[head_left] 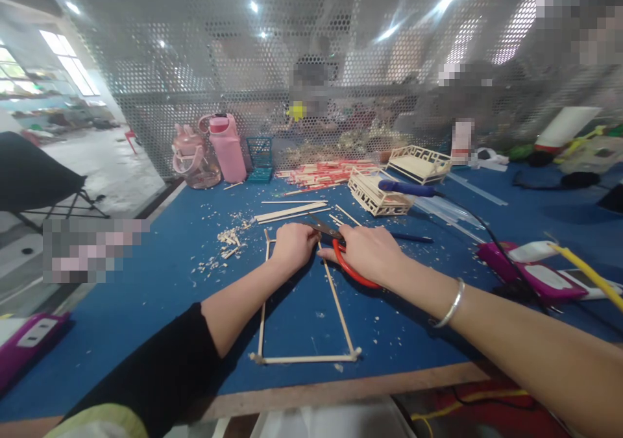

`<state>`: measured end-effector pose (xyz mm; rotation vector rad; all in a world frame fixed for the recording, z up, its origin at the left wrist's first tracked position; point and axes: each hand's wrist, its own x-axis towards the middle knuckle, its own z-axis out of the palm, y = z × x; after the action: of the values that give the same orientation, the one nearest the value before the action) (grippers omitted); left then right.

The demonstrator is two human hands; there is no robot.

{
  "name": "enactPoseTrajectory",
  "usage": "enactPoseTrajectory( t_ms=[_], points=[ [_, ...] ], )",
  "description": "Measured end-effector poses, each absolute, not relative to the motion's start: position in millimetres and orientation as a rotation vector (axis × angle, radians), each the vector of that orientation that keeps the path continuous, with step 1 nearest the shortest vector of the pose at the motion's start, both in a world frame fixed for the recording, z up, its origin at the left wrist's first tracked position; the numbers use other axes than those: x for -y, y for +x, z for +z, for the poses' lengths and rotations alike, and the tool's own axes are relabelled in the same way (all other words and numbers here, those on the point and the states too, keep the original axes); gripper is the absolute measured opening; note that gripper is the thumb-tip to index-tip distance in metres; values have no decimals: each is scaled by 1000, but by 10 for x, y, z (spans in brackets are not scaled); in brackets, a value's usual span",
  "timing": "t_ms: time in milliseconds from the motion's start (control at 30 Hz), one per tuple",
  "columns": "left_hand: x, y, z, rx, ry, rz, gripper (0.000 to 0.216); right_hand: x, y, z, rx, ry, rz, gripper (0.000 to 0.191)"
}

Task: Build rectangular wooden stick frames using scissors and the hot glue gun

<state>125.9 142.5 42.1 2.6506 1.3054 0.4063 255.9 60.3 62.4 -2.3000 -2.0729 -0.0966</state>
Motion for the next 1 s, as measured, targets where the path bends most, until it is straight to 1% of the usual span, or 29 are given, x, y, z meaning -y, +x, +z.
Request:
enactPoseTrajectory(
  t_ms=[300,433,667,867,933,1000],
  points=[
    [-1447,1253,364,-1267,2611,465,24,-650,2590,606,2125,-2281,-84,67],
    [-1443,1254,372,-1274,2549,492,22,-632,2652,647,1996,-2352,-61,67],
    [-1451,1262,399,-1296,2499,460,21,-333,2921,827,1790,-2466,37,51],
    [-1477,1227,458,-1229,2523,426,22,-70,3275,743,1631,-2631,96,44],
    [-1469,1202,508,-1196,2519,435,28,12,3392,697,1544,-2717,124,42],
    [-1448,1172,585,-1178,2506,489,45,92,3474,654,1477,-2763,144,41]
  ],
)
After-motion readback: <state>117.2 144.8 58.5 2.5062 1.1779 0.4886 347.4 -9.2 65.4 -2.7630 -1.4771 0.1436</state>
